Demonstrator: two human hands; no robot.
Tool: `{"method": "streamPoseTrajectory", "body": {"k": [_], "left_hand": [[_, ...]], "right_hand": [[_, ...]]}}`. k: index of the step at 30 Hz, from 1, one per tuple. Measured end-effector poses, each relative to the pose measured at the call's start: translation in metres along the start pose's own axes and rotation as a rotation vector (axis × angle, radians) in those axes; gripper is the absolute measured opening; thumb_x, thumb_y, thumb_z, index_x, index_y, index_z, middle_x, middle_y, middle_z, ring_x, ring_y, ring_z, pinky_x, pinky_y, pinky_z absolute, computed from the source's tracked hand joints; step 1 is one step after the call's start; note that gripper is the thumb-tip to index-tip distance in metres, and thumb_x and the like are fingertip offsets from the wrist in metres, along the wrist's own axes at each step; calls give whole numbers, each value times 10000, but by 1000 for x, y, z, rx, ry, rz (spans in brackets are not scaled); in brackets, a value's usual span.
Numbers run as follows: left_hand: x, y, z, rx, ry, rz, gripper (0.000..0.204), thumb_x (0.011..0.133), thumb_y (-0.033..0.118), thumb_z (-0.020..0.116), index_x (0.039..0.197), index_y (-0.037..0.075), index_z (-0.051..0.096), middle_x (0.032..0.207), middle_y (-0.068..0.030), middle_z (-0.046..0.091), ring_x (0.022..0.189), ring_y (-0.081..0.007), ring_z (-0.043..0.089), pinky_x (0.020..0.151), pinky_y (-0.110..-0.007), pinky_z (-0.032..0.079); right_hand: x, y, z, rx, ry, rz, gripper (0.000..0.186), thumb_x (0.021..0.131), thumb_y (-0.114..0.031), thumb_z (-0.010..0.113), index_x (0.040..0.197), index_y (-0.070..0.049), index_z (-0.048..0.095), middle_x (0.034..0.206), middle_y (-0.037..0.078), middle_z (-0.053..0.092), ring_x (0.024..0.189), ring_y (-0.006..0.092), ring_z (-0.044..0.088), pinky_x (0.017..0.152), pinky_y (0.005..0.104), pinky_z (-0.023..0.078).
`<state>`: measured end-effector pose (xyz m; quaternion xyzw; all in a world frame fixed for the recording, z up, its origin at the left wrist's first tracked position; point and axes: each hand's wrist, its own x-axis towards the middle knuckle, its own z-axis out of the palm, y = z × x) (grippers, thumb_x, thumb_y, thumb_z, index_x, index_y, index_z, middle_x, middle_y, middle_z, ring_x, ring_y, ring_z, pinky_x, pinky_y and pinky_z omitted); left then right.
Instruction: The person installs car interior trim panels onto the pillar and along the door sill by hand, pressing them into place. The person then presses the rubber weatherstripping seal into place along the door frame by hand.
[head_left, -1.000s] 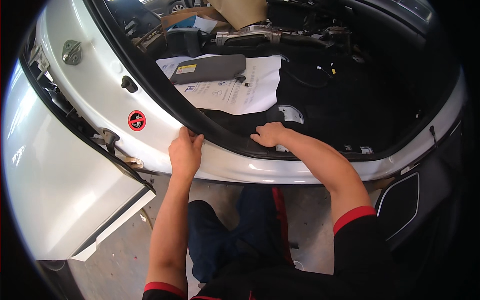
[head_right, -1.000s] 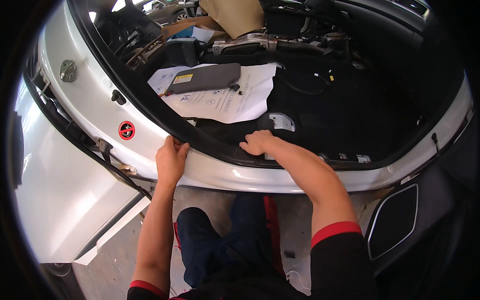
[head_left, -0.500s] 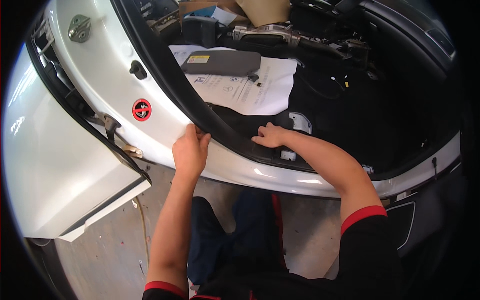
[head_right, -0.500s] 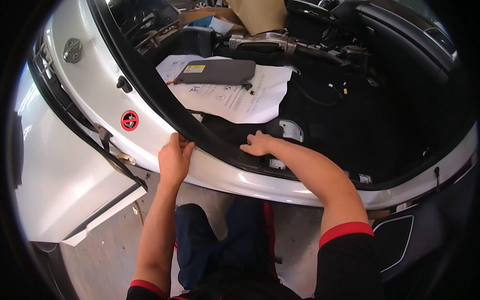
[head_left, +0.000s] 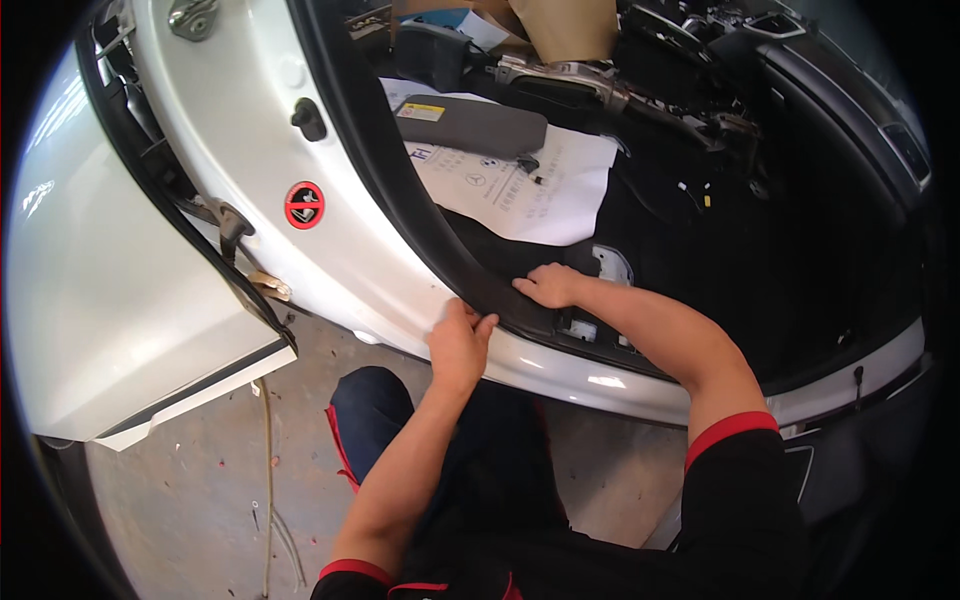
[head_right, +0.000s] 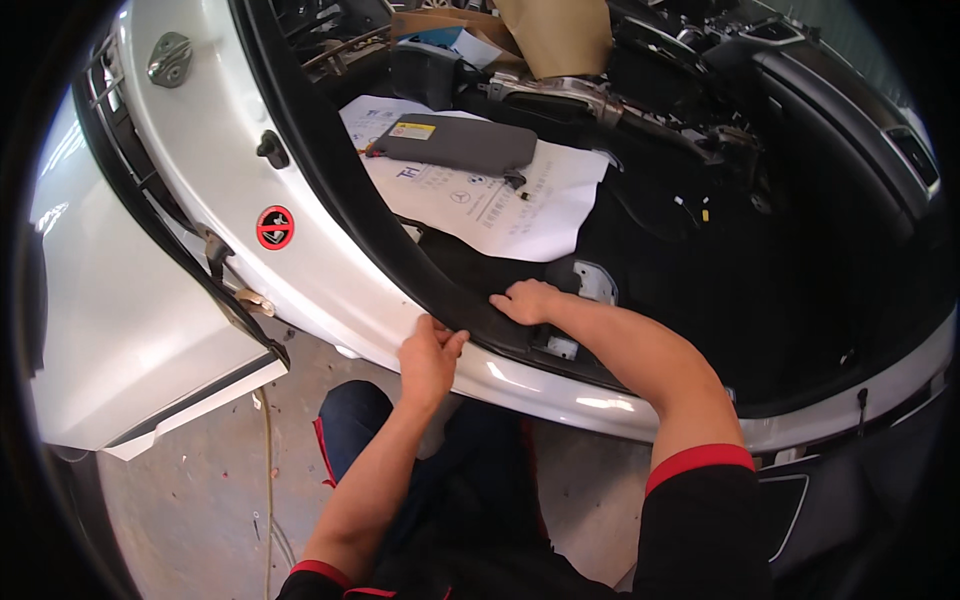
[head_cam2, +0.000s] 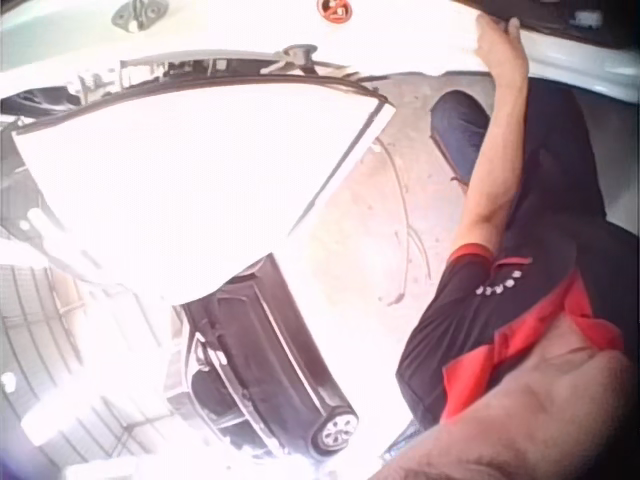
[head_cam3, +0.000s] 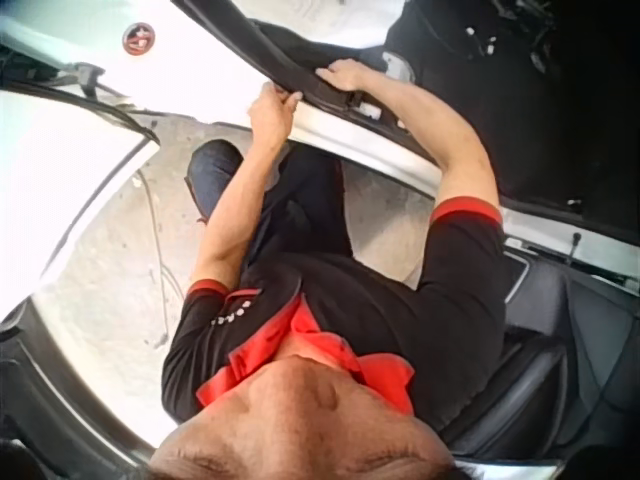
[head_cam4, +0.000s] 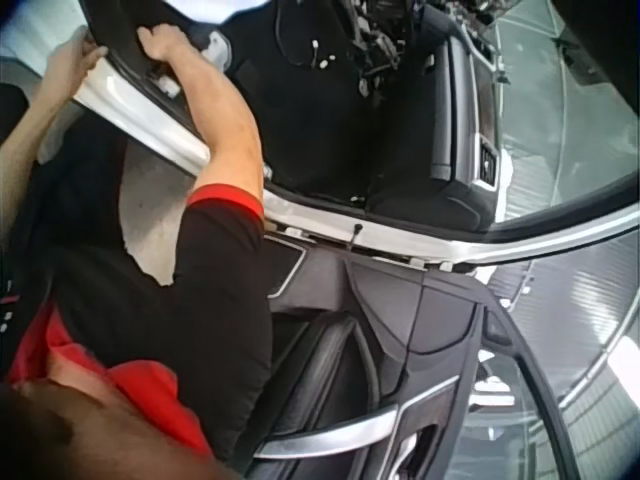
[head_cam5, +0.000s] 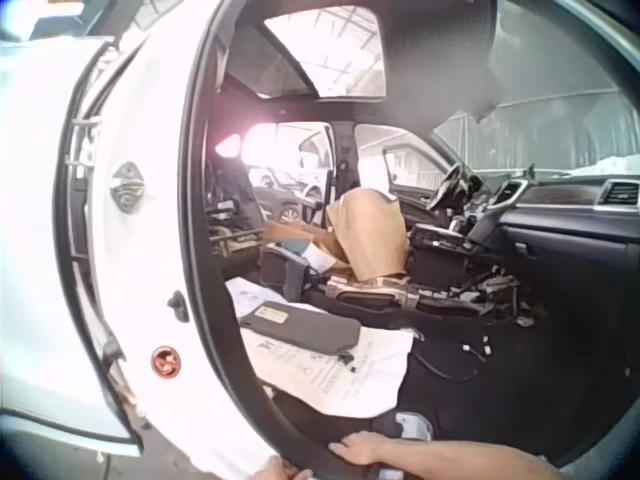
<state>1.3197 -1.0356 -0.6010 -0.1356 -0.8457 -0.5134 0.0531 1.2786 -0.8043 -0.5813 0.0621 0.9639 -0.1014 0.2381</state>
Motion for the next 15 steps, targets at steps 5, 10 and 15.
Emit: {"method": "streamPoseTrajectory", "body": {"k": [5, 10, 15], "left_hand": [[0, 3, 0, 25, -7, -18, 317, 807, 203, 800, 919, 8, 576, 735, -144, 706, 684, -355, 686, 649, -440, 525], [-1, 2, 3, 18, 5, -47, 367, 787, 246, 823, 911, 18, 563, 712, -132, 696, 665, -340, 684, 625, -439, 520], [0, 5, 8, 85, 32, -67, 395, 773, 280, 829, 909, 39, 547, 704, -101, 687, 653, -321, 682, 591, -426, 516]], "right_hand": [[6, -7, -7, -39, -106, 97, 761, 991, -592, 285, 1044, 22, 730, 1101, 280, 678, 1093, 427, 637, 970, 476, 498], [7, -2, -12, -174, -61, -12, 751, 1006, -573, 269, 1033, 22, 726, 1049, 275, 689, 1050, 438, 647, 943, 493, 507], [12, -10, -28, -250, -125, -38, 716, 1023, -538, 286, 964, 17, 733, 1019, 274, 691, 1027, 441, 648, 933, 499, 509]]}}
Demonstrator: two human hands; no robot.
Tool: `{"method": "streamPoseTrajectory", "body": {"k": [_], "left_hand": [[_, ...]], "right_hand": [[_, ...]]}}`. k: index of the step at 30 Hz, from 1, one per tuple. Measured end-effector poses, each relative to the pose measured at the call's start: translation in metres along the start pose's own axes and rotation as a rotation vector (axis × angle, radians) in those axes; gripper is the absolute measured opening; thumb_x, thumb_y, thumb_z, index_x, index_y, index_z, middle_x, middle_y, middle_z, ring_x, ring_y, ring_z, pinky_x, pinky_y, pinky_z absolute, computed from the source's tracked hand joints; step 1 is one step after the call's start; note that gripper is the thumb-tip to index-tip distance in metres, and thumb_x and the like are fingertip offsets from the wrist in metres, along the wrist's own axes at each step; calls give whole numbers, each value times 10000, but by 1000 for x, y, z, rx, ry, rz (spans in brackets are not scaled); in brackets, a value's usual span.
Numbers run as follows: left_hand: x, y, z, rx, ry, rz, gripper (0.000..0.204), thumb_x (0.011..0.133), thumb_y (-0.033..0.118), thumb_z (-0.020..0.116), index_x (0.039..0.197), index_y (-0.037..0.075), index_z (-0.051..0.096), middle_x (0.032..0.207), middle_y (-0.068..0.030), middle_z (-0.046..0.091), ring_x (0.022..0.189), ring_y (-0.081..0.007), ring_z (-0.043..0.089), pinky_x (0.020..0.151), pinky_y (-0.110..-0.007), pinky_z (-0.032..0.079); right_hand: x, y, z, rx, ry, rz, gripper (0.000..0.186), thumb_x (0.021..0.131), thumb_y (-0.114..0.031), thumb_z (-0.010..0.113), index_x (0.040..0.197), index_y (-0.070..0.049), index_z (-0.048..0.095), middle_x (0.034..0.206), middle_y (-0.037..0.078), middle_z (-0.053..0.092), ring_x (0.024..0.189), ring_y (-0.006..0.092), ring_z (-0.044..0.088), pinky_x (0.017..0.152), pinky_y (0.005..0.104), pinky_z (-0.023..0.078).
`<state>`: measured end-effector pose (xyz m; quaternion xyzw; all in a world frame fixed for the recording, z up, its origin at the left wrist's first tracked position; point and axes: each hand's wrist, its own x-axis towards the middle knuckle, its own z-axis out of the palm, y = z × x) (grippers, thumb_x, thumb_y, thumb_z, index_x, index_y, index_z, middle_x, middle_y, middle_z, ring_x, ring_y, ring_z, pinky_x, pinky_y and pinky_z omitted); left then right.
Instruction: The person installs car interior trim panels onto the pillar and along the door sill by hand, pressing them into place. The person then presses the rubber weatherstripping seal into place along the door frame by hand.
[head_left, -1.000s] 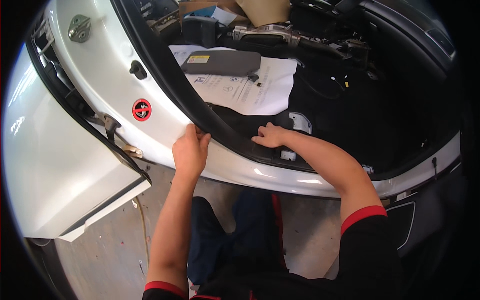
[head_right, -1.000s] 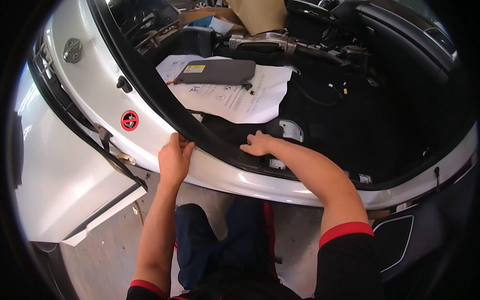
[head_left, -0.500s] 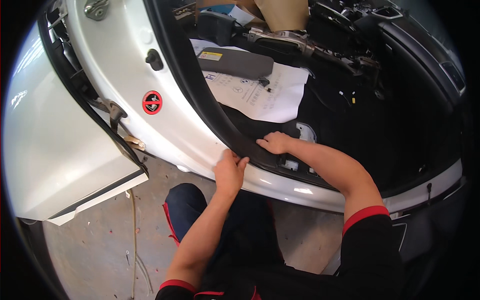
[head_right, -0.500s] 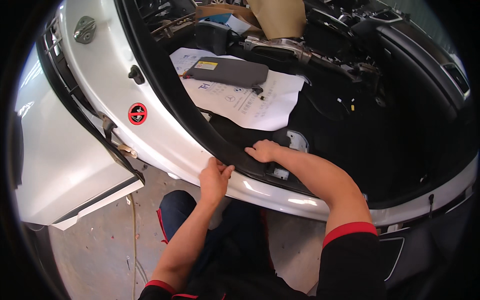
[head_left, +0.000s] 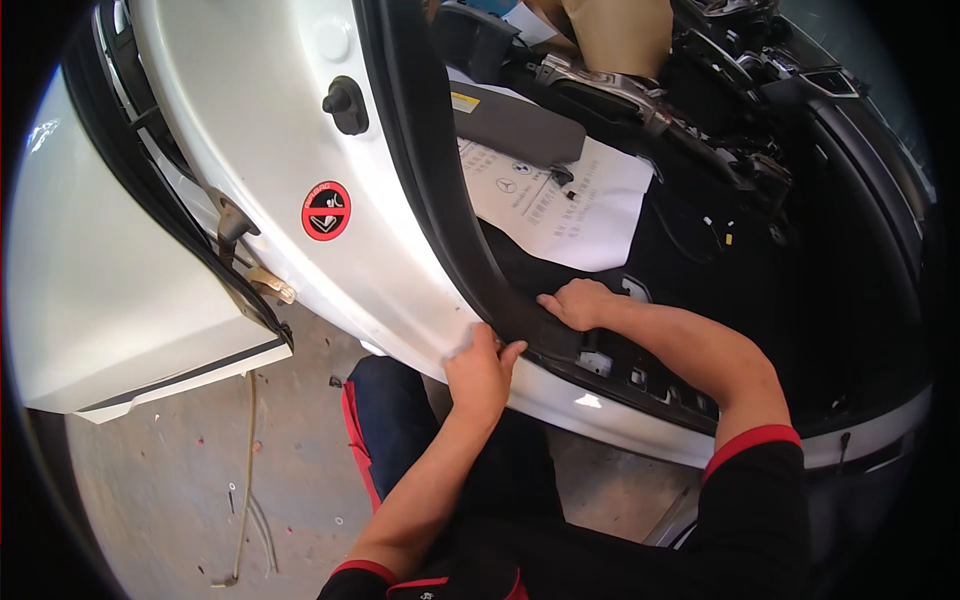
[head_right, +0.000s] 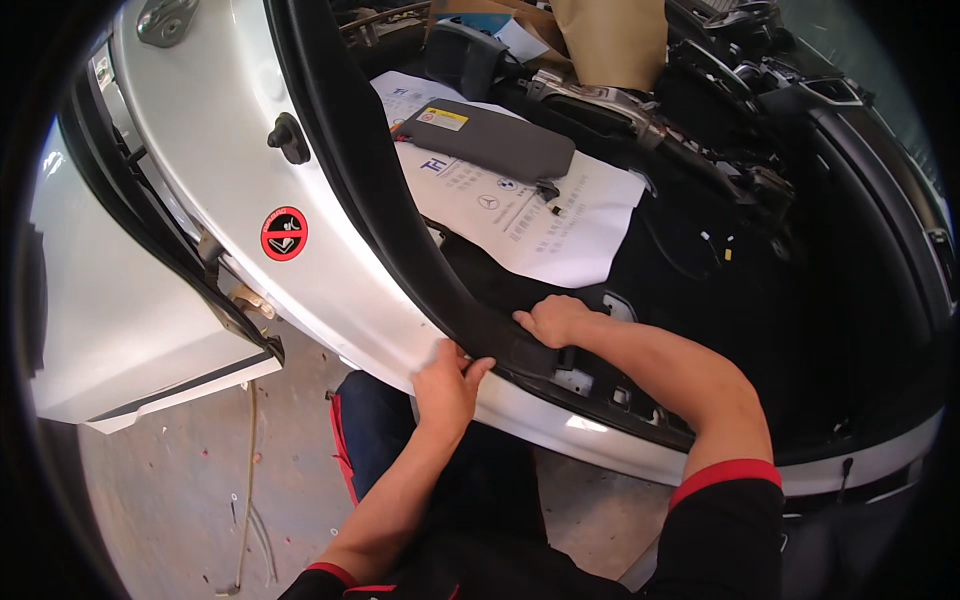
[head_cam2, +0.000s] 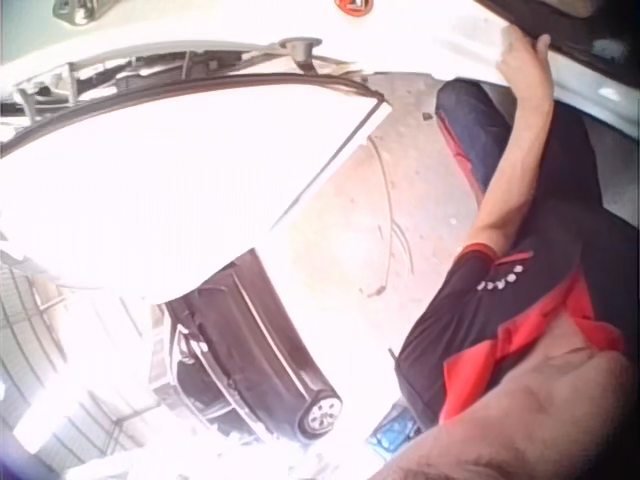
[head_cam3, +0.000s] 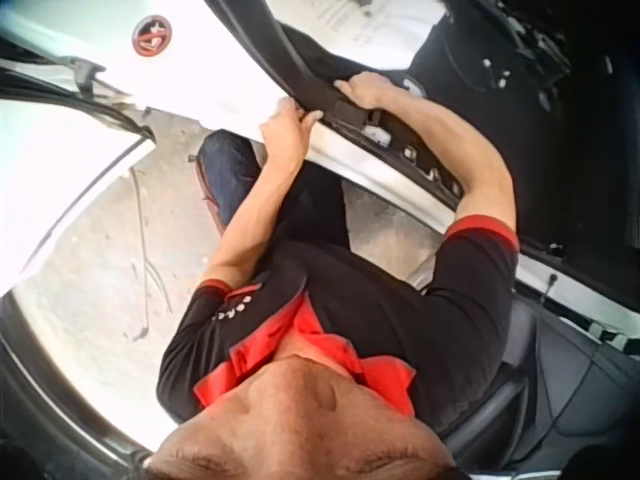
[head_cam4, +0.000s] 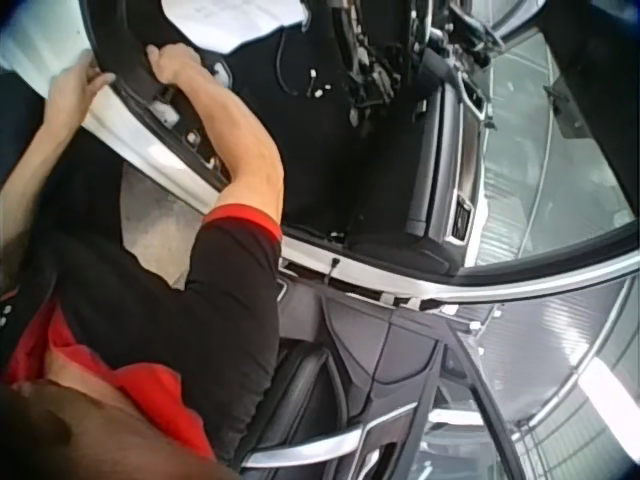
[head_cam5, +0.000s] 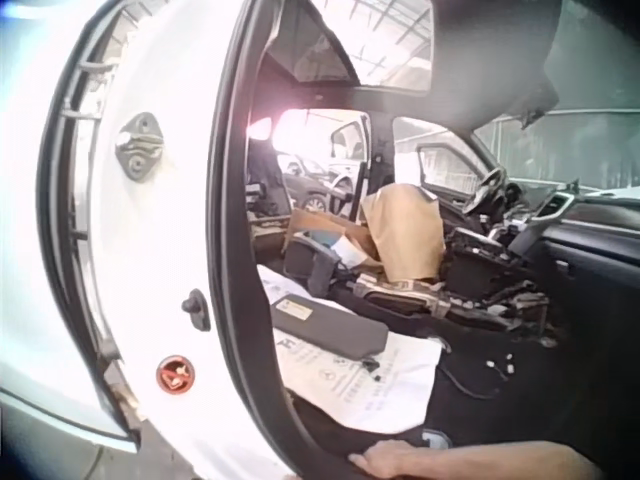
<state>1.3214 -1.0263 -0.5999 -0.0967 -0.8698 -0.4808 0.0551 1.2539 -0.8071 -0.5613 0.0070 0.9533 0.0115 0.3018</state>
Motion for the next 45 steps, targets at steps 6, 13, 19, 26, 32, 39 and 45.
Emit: {"method": "streamPoseTrajectory", "body": {"k": [6, 13, 19, 26, 32, 39, 45], "left_hand": [[1, 2, 1, 30, 29, -9, 430, 752, 313, 840, 906, 57, 531, 689, -69, 669, 632, -300, 673, 564, -415, 512], [34, 17, -49, -216, 157, -98, 278, 890, 201, 748, 865, -13, 572, 635, -116, 641, 533, -191, 635, 526, -310, 491], [45, 29, -61, -32, 176, 2, 270, 887, 185, 750, 861, -21, 577, 628, -112, 636, 534, -189, 633, 532, -312, 484], [50, 33, -66, -51, 131, -66, 253, 876, 179, 759, 955, -20, 624, 660, -97, 658, 591, -183, 650, 574, -304, 496], [51, 33, -71, -76, 54, -110, 311, 884, 239, 746, 863, -6, 557, 688, -145, 665, 617, -313, 665, 593, -385, 513], [44, 42, -77, -269, -10, -155, 211, 935, 147, 672, 955, -26, 553, 732, -156, 679, 652, -256, 701, 605, -375, 529], [48, 41, -81, -59, -31, -85, 217, 918, 168, 695, 959, -12, 580, 742, -159, 691, 680, -309, 701, 619, -389, 520]], "right_hand": [[2, 7, 1, -10, 70, -49, 715, 1027, -528, 294, 856, 8, 735, 920, 263, 701, 933, 454, 664, 871, 509, 531], [10, 18, 8, 4, 100, -126, 706, 1025, -530, 310, 832, -1, 735, 887, 264, 696, 890, 450, 665, 843, 507, 530], [31, 40, 9, 16, 150, -201, 710, 1026, -518, 307, 792, 5, 726, 849, 261, 694, 876, 433, 671, 827, 501, 527], [7, 21, 12, 3, 170, -178, 655, 1031, -485, 308, 836, -33, 741, 890, 228, 710, 873, 416, 680, 807, 506, 536], [-5, 14, 33, 9, 425, -206, 553, 1020, -430, 401, 802, -43, 729, 833, 180, 705, 774, 360, 695, 690, 484, 550], [-28, -4, 63, 74, 690, -119, 414, 977, -380, 532, 810, -36, 690, 822, 154, 643, 634, 344, 672, 577, 462, 542], [-53, -8, 63, 2, 895, -252, 274, 904, -313, 611, 780, -77, 673, 845, 78, 614, 910, 263, 558, 777, 415, 428]]}}
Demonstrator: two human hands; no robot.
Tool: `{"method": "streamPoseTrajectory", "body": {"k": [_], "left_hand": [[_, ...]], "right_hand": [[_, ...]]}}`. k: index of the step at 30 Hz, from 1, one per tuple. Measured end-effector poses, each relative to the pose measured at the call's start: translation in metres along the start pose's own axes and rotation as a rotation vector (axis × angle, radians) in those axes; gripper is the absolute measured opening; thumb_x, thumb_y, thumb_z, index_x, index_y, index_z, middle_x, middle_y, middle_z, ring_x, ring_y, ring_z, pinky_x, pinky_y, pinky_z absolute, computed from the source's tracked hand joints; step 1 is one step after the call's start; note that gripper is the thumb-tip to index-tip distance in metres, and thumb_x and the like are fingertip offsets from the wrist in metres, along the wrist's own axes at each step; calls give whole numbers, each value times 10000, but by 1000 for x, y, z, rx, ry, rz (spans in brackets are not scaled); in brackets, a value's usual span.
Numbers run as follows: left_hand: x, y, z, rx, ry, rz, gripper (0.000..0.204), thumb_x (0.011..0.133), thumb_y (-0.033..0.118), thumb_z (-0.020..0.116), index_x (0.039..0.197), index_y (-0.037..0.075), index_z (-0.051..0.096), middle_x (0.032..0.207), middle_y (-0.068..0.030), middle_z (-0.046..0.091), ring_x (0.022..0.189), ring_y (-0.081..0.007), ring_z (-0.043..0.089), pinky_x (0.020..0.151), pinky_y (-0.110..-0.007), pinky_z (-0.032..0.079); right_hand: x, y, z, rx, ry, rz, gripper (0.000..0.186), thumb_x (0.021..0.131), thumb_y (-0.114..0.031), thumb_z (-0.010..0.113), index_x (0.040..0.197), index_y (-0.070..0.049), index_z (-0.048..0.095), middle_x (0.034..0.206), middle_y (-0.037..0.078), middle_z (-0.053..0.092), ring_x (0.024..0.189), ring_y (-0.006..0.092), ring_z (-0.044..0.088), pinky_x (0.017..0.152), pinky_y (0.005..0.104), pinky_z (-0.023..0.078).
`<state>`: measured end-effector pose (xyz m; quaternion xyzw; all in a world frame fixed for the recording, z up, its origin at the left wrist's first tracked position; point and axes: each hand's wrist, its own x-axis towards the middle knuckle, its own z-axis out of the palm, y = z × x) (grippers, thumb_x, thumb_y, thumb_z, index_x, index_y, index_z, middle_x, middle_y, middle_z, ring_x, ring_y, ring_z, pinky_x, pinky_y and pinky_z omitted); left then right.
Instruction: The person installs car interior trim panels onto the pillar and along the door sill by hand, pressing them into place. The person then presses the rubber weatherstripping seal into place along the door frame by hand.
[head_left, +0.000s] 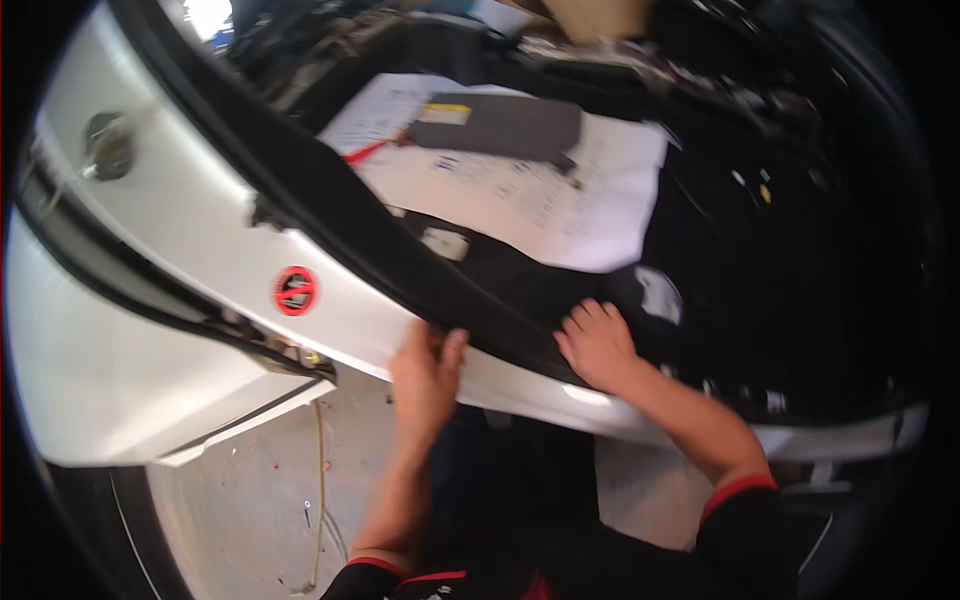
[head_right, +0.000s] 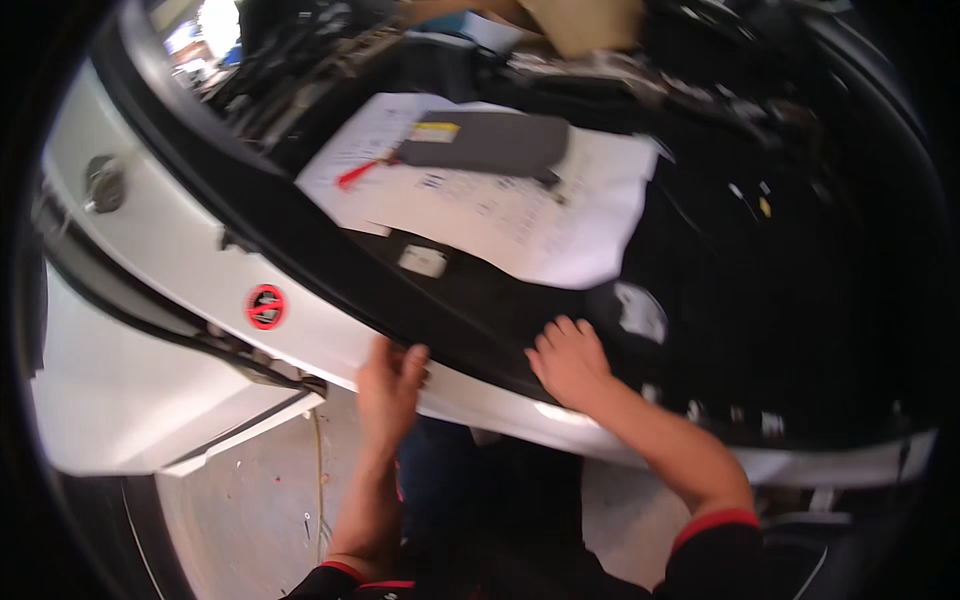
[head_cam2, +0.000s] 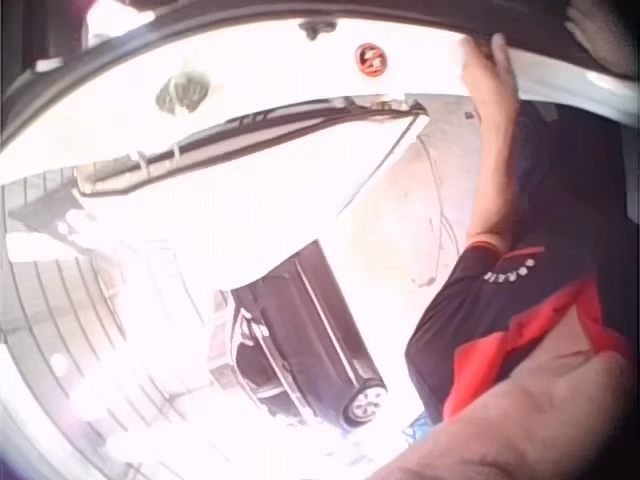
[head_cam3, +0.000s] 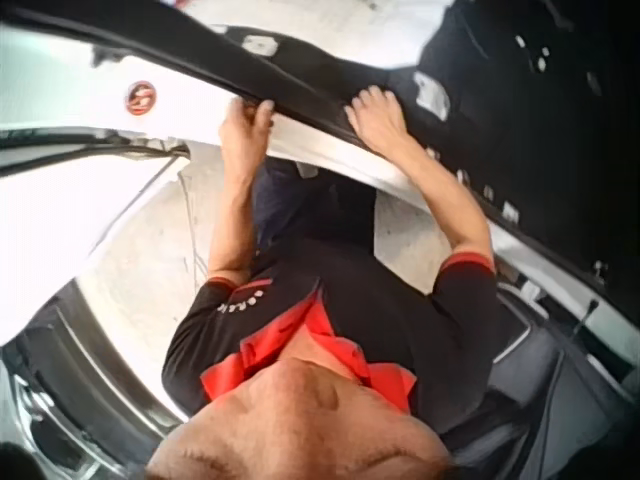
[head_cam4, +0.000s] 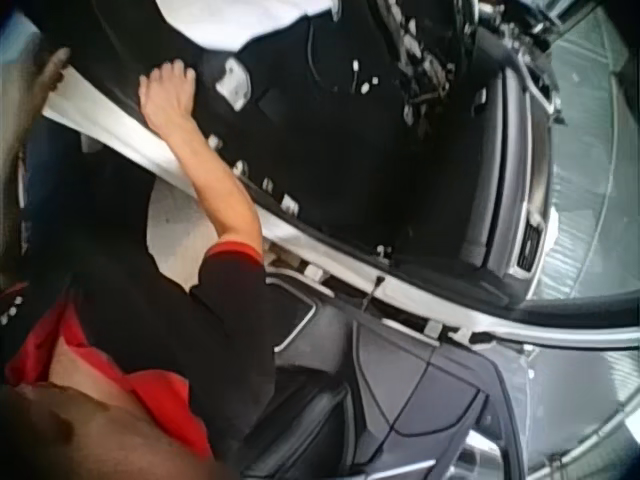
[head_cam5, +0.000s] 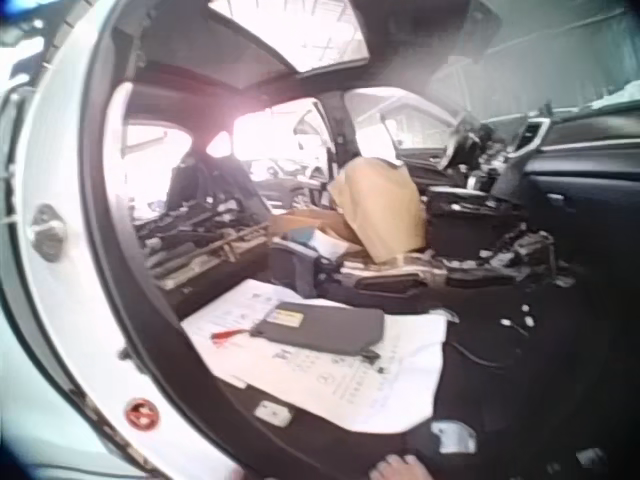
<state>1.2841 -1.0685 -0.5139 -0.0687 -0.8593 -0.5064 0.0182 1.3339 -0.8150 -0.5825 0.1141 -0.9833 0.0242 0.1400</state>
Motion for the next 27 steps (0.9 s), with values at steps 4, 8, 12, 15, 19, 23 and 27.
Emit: {"method": "streamPoseTrajectory", "body": {"k": [4, 8, 12, 15, 19, 23, 27], "left_hand": [[-7, -9, -4, 58, 40, 113, 171, 910, 107, 691, 1006, -8, 609, 780, -141, 712, 700, -247, 706, 654, -347, 531], [-20, -13, -16, 55, 73, 132, 124, 907, 90, 689, 977, 2, 636, 784, -126, 715, 692, -198, 688, 663, -306, 524], [-19, -24, -20, 98, 19, 162, 135, 899, 93, 692, 983, 1, 641, 779, -131, 712, 691, -216, 689, 670, -313, 525], [-14, -20, -14, 129, -40, 176, 151, 896, 103, 692, 993, -1, 642, 786, -144, 711, 697, -239, 693, 672, -323, 525], [-15, -22, -23, 109, -52, 196, 161, 904, 117, 685, 1006, -1, 646, 799, -163, 713, 724, -275, 708, 681, -351, 535], [-21, -14, -43, 89, -42, 157, 197, 916, 114, 666, 1084, 19, 630, 849, -172, 718, 774, -304, 719, 722, -381, 552], [3, 15, -47, -64, 92, 285, 365, 875, 117, 724, 1174, -9, 555, 936, -155, 712, 801, -257, 717, 730, -350, 561]], "right_hand": [[31, 27, -5, 381, 37, 135, 379, 977, -321, 526, 1172, -15, 634, 1135, 170, 628, 1080, 355, 574, 926, 463, 459], [79, 0, -18, 271, -377, 176, 441, 1009, -303, 454, 1272, 23, 594, 1334, 231, 569, 1265, 376, 511, 1066, 460, 394], [45, -33, 44, 610, 149, 125, 468, 1021, -333, 414, 1284, 10, 592, 1349, 210, 568, 1328, 358, 464, 1100, 452, 357], [53, -7, 42, 542, 89, 110, 475, 1008, -347, 419, 1250, 27, 583, 1298, 221, 582, 1253, 374, 510, 1058, 456, 390], [71, 23, -5, 355, 476, 233, 395, 978, -270, 504, 1230, 24, 580, 1277, 247, 572, 1199, 395, 523, 1028, 479, 400], [51, -45, 22, 283, 218, 153, 475, 997, -320, 500, 1364, -19, 521, 1462, 186, 472, 1384, 333, 403, 1120, 482, 327], [50, -32, 24, 384, 118, 194, 509, 1002, -332, 488, 1403, -19, 497, 1471, 207, 452, 1359, 356, 427, 1118, 487, 324]]}}
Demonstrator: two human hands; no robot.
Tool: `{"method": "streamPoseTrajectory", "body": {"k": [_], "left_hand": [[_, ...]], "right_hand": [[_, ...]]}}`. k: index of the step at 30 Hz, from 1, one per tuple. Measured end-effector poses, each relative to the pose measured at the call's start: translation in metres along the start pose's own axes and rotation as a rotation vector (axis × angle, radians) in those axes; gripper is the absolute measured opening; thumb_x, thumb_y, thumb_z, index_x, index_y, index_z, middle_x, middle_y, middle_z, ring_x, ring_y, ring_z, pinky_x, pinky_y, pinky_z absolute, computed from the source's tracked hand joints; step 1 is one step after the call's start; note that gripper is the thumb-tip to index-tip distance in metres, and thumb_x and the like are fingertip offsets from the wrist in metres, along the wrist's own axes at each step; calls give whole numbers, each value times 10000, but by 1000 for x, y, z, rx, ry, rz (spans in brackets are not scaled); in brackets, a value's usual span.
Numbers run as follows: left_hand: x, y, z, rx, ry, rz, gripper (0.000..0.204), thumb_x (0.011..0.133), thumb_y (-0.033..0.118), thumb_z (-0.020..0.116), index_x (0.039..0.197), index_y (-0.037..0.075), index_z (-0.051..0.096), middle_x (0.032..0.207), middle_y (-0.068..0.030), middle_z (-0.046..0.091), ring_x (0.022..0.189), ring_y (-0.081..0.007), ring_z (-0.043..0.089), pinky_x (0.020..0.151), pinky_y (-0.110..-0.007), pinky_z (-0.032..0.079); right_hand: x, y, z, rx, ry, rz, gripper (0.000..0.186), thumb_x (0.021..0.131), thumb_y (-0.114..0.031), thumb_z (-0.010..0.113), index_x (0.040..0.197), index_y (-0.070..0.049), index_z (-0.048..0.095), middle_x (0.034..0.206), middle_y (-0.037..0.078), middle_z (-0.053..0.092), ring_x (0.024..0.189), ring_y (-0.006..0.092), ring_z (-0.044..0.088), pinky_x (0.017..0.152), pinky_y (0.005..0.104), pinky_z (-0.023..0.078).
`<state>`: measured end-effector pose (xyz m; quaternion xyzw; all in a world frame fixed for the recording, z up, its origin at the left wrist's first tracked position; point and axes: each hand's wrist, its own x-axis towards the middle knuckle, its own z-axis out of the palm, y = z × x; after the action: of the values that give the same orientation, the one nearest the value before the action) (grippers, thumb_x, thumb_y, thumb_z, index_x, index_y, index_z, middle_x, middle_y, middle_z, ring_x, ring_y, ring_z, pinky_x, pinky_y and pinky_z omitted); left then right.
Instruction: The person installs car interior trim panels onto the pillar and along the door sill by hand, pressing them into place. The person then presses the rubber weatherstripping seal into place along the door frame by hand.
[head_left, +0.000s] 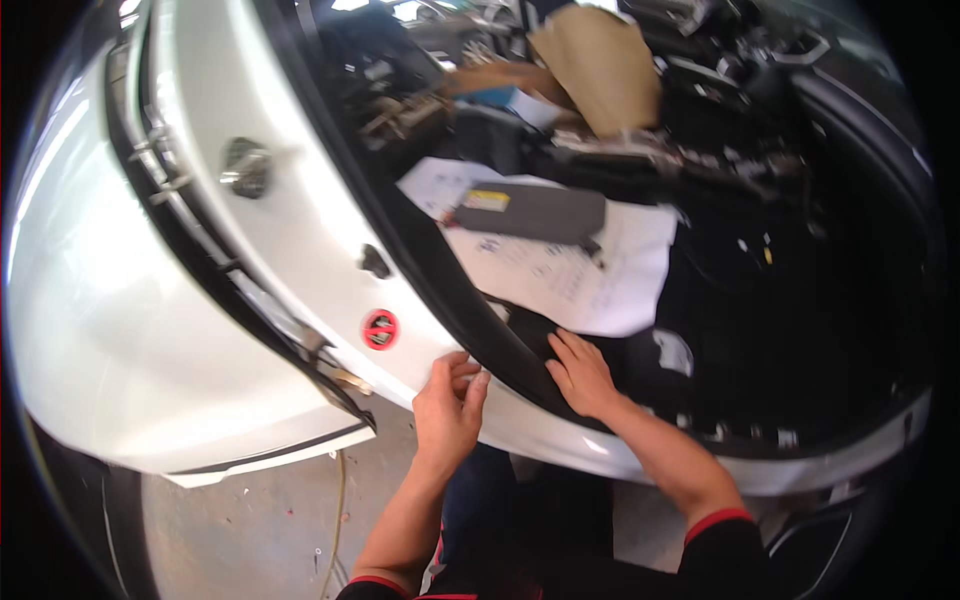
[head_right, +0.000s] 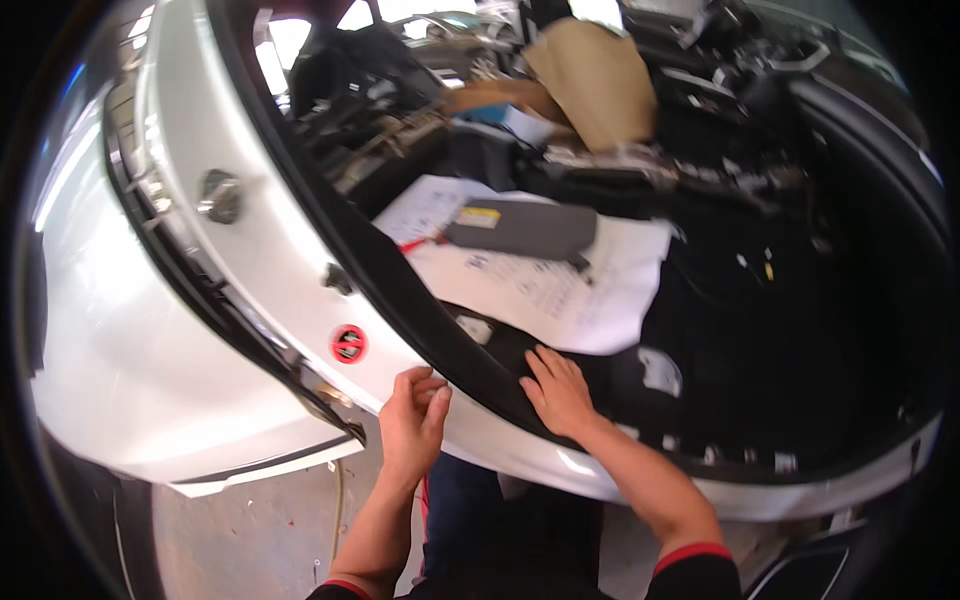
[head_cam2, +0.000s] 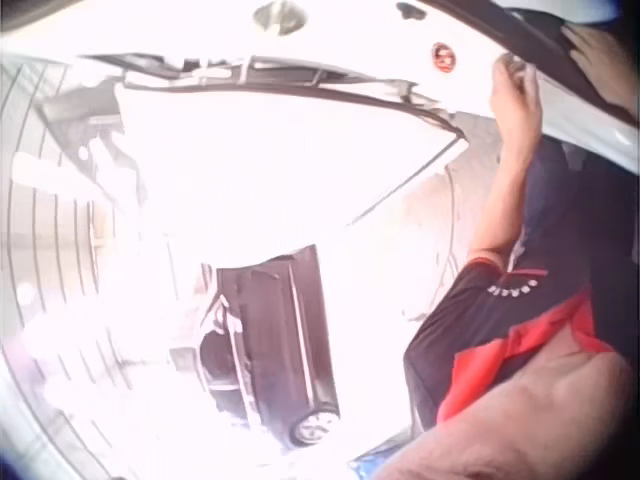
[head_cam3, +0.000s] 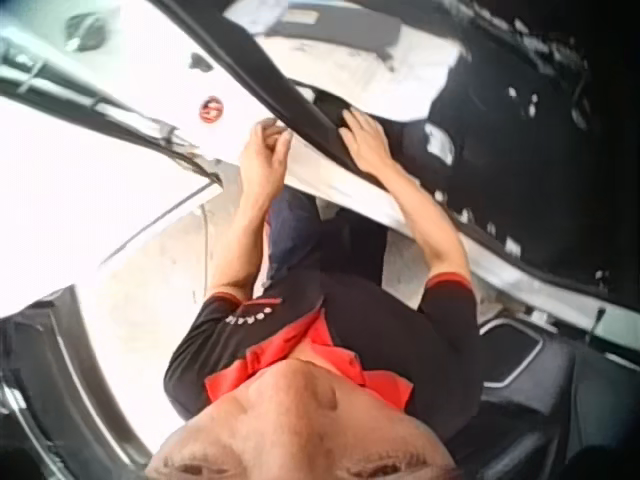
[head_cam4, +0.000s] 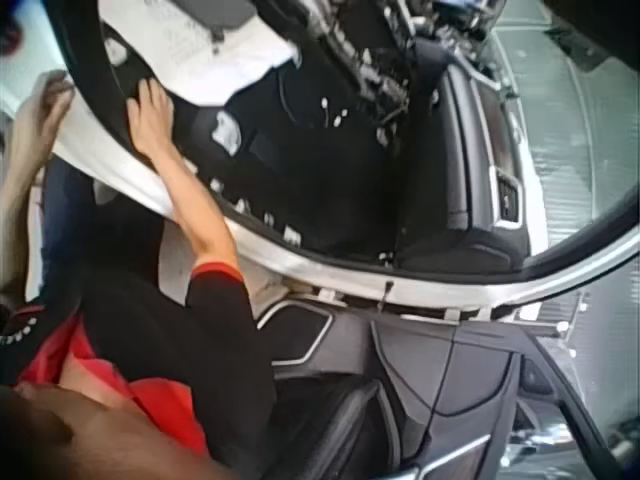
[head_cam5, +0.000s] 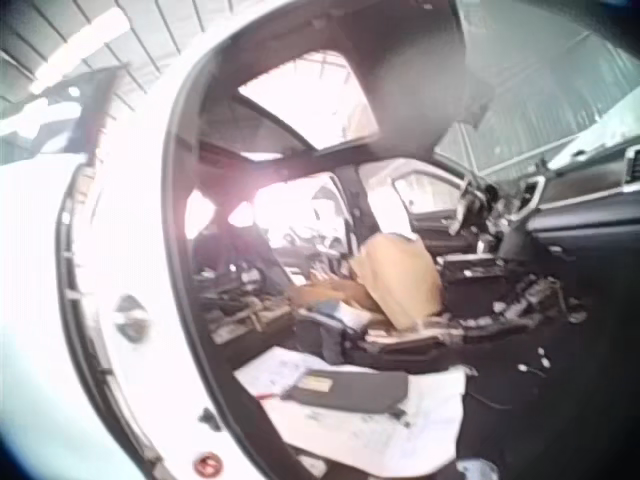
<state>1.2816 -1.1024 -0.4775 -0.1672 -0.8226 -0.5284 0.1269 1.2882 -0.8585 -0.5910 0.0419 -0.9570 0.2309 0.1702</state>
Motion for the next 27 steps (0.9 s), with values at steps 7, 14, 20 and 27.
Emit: {"method": "streamPoseTrajectory", "body": {"k": [7, 14, 20, 27], "left_hand": [[94, 79, -58, 250, 482, 227, 322, 887, 102, 721, 1140, -20, 564, 892, -122, 650, 698, -180, 650, 644, -296, 525], [113, 60, -66, 146, 455, 286, 110, 919, 86, 660, 971, 1, 615, 805, -155, 657, 635, -267, 647, 620, -365, 512], [96, 63, -63, 256, 449, 269, 189, 894, 161, 716, 866, 0, 622, 716, -127, 641, 589, -229, 614, 569, -342, 483], [101, 58, -62, 269, 365, 307, 215, 884, 171, 734, 817, 2, 618, 669, -125, 625, 565, -235, 604, 562, -338, 480]], "right_hand": [[101, -126, -62, 470, 428, -288, 399, 973, -131, 512, 1335, 37, 513, 1325, 229, 552, 1219, 389, 524, 1052, 424, 400], [150, -164, -74, 689, 488, -285, 329, 1000, -129, 485, 1285, 26, 539, 1194, 214, 592, 1125, 366, 571, 985, 403, 435], [155, -171, -61, 787, 484, -251, 363, 1012, -148, 460, 1326, 26, 516, 1178, 214, 598, 1100, 360, 580, 981, 403, 433], [158, -190, -53, 703, 609, -226, 382, 1015, -180, 451, 1326, 30, 523, 1138, 226, 624, 1034, 382, 608, 922, 414, 469]]}}
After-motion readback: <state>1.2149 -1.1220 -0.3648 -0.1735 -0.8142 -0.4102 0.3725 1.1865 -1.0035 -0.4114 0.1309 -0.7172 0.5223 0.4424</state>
